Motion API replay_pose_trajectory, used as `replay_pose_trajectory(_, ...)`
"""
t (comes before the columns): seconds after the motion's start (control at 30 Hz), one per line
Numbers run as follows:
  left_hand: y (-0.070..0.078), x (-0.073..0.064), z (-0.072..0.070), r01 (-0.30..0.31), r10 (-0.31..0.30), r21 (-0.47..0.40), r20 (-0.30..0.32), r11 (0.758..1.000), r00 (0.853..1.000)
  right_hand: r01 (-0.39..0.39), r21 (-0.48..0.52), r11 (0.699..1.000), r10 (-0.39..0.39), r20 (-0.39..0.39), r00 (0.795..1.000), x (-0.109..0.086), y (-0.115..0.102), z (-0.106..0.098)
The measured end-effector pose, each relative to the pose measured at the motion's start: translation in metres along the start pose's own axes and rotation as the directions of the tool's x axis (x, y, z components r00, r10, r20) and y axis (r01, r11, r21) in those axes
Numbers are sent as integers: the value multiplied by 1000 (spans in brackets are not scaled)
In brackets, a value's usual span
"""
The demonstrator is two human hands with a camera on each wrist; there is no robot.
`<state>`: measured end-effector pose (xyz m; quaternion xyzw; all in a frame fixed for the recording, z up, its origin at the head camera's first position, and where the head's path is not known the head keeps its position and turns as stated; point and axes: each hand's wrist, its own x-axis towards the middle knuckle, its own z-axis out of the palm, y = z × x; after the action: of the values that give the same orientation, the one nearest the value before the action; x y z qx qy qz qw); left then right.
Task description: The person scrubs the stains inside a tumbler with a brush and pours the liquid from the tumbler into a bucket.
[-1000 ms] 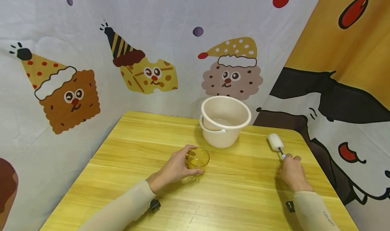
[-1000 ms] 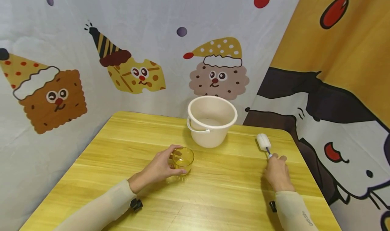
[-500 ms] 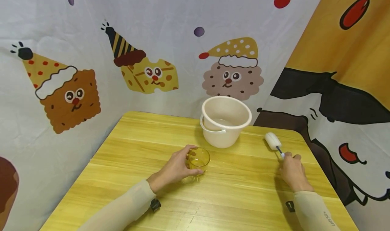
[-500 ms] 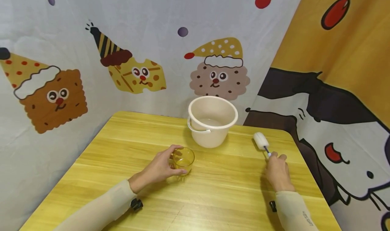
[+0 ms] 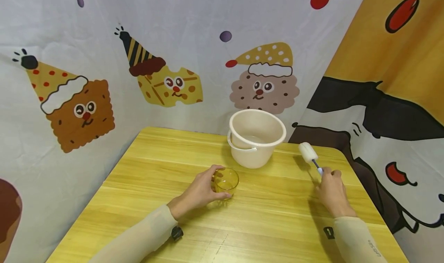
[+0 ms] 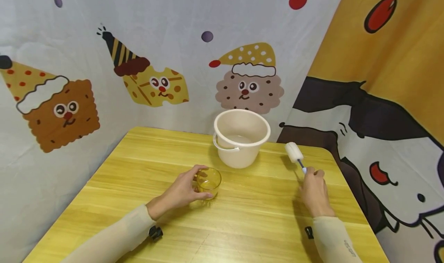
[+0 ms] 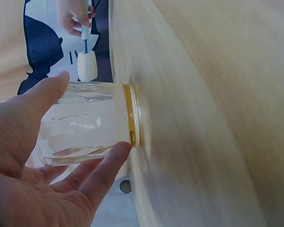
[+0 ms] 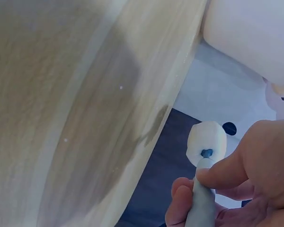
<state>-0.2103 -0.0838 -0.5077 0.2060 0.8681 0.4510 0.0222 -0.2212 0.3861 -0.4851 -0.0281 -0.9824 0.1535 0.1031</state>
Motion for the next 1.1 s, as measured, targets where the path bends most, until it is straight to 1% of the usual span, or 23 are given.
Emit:
replay_pose_trajectory(0.23, 0, 0, 0, -1, 1, -1, 1, 1000, 1000, 7, 30, 1000, -6, -48, 999, -1, -5, -1)
replay_pose_trajectory(0.33, 0, 0, 0, -2, 2, 2, 1, 1000, 1000, 16, 40, 999, -13, -83, 996, 0, -7, -1)
replay_pose_trajectory(0.5, 0, 0, 0, 3, -3, 1, 4, 1000, 1000, 65, 49, 997, -55, -176, 983, -1, -14, -3)
replay_pose_trajectory(0.6, 0, 0, 1, 2, -2, 0, 5, 1000, 1000, 94, 50, 994, -81, -216, 973, 0, -18, -5)
replay_pose_trajectory(0.77, -2, 1, 1, -4, 4, 12, -1, 1000, 1000, 94, 68, 993, -75, -235, 969, 1, -25, -10)
replay_pose_trajectory(1.1, -1, 1, 0, -13, 13, -6, -1, 1000, 1000, 75, 89, 993, -48, -273, 961, 2, -42, -20)
